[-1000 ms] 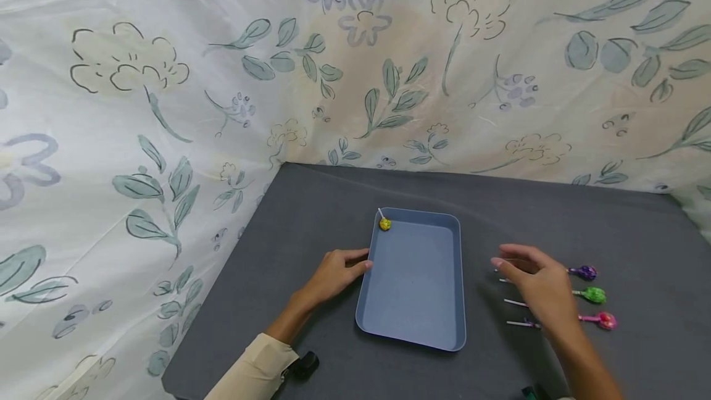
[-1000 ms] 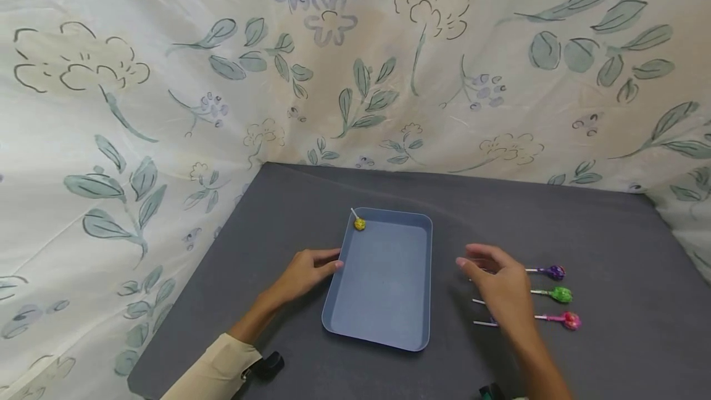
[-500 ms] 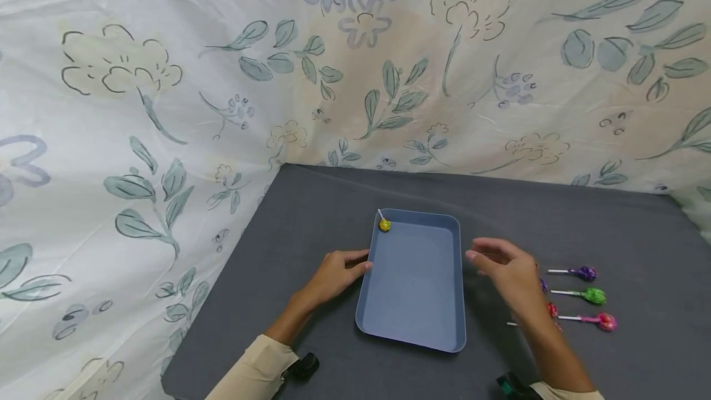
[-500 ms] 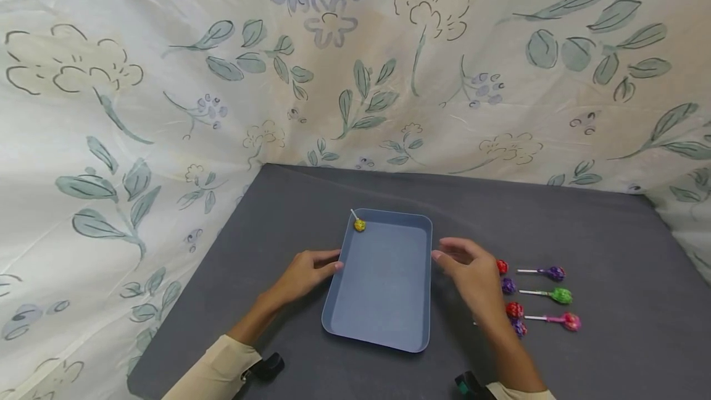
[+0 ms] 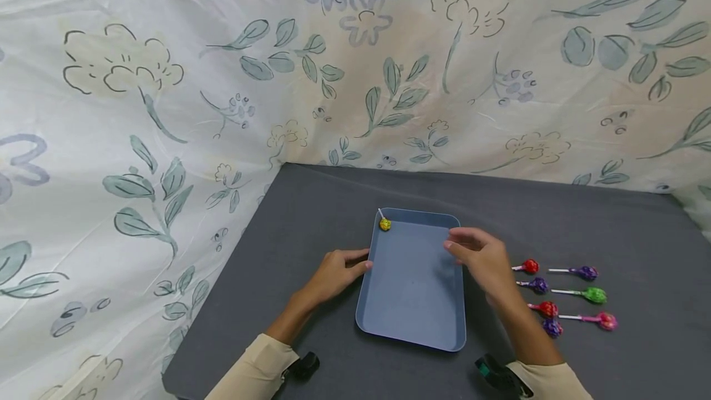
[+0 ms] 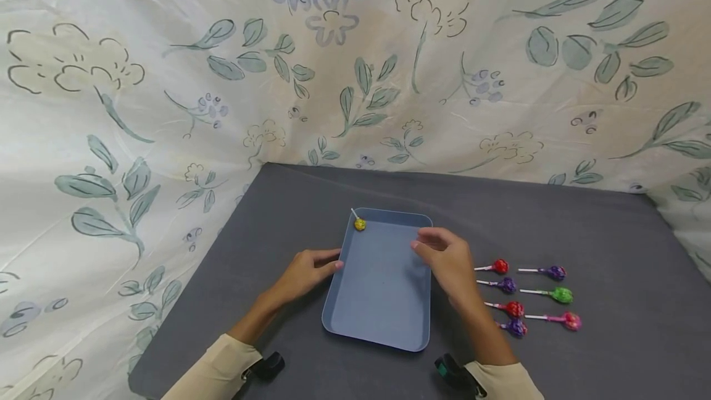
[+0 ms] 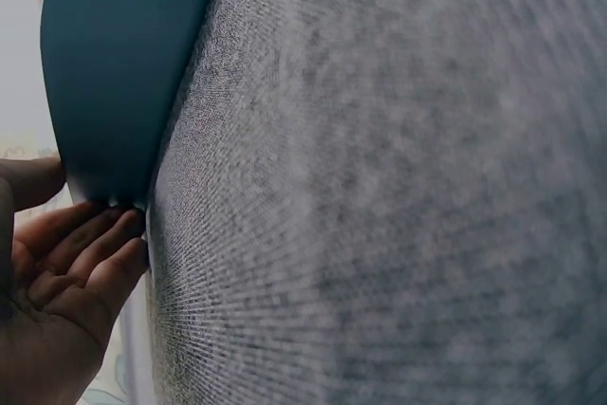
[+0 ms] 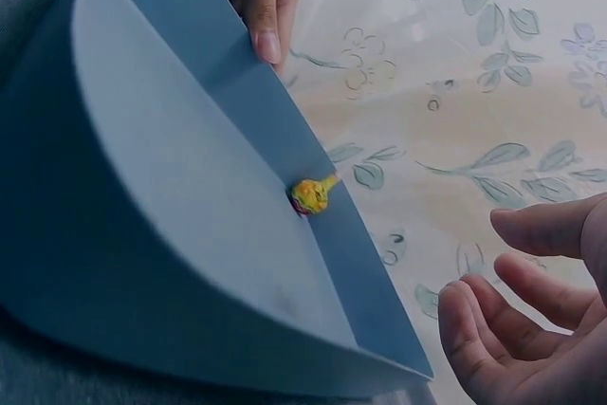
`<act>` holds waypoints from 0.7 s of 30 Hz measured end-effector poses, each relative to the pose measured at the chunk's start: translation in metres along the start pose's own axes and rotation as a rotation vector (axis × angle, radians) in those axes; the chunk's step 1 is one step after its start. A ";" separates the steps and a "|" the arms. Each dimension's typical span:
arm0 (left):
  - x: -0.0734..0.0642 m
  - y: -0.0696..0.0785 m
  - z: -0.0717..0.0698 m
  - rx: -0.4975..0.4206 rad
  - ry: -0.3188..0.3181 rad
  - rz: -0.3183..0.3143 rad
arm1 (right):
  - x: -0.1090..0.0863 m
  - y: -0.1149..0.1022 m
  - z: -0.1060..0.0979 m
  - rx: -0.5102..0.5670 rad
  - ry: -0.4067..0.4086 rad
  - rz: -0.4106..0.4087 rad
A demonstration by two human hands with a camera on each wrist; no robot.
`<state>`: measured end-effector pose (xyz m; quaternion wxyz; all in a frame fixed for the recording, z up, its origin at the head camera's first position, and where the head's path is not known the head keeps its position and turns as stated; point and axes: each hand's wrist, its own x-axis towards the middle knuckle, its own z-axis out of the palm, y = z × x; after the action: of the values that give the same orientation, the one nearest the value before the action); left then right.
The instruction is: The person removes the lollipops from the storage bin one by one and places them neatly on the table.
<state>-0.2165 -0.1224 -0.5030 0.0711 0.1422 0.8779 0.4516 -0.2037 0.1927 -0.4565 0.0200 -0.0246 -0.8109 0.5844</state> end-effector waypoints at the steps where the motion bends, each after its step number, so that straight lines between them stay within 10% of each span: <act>1: 0.000 0.001 0.000 -0.002 -0.001 0.000 | 0.001 -0.001 0.002 0.002 -0.003 -0.002; 21: -0.004 -0.004 -0.004 0.003 -0.017 0.016 | 0.020 -0.011 0.043 -0.027 -0.060 -0.004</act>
<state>-0.2145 -0.1290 -0.5037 0.0746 0.1533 0.8767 0.4498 -0.2263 0.1498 -0.4592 -0.0035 -0.0055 -0.8190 0.5738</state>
